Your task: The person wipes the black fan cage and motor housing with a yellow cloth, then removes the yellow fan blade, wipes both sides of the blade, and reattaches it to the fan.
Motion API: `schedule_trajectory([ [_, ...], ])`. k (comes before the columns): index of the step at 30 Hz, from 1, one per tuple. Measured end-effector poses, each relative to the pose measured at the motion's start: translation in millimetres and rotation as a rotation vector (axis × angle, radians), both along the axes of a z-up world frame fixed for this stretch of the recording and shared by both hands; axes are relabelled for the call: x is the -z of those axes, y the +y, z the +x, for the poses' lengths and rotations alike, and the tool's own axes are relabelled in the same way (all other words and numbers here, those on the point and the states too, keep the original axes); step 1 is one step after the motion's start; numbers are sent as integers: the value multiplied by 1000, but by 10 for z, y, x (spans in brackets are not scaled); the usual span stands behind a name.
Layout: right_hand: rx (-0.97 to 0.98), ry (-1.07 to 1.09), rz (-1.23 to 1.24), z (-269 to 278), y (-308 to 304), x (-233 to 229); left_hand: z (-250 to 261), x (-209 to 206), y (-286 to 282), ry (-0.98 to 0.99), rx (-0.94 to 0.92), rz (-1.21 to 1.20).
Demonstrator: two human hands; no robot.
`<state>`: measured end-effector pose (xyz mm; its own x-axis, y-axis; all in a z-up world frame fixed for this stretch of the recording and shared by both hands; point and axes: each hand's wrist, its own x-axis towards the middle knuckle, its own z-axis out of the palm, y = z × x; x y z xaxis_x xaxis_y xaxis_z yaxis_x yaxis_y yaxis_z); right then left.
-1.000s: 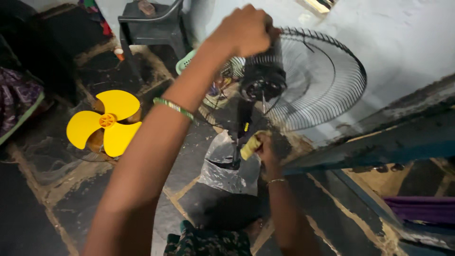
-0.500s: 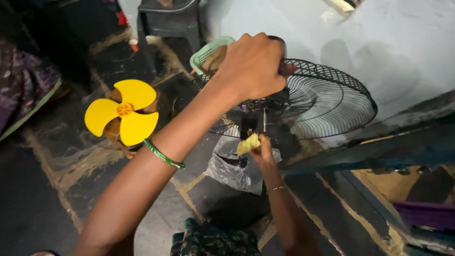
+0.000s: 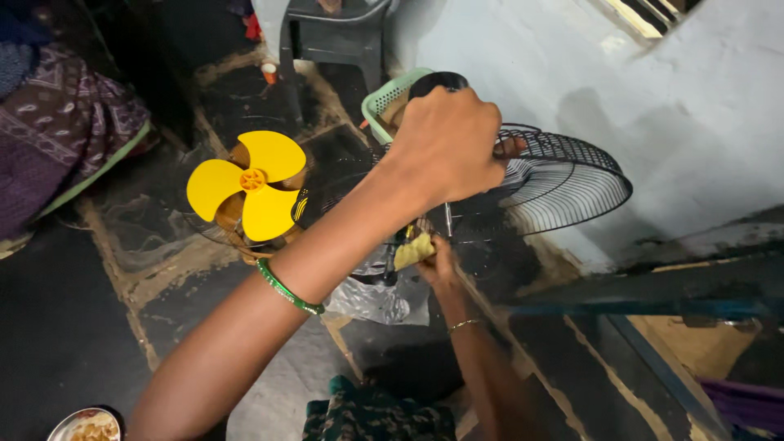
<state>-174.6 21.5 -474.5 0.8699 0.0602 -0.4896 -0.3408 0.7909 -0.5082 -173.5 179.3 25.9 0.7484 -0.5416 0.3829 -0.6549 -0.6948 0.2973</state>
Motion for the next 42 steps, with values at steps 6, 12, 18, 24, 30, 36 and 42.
schedule_trajectory([
  [6, 21, 121, -139, 165, 158, 66, 238, 80, 228, -112, -89, -60],
  [12, -290, -247, -180, -68, -85, 26, 307, 37, 234, 107, -110, -48],
  [18, -80, -47, -756, -767, -531, -1011, 234, -44, 287, 144, -61, -53],
  [24, 592, -669, -1632, -748, -468, -2751, 26, -70, 310, 12, -10, -166],
  [30, 596, -1033, -1881, -390, -7, -3231, -278, 310, 637, -548, -19, -392],
  [36, 598, -1034, -1867, -256, -78, -3073, -1021, 1669, 486, -272, -598, -918],
  [42, 579, -1271, -2158, -364, -16, -3090, -485, 2991, -229, 768, -398, -1659],
])
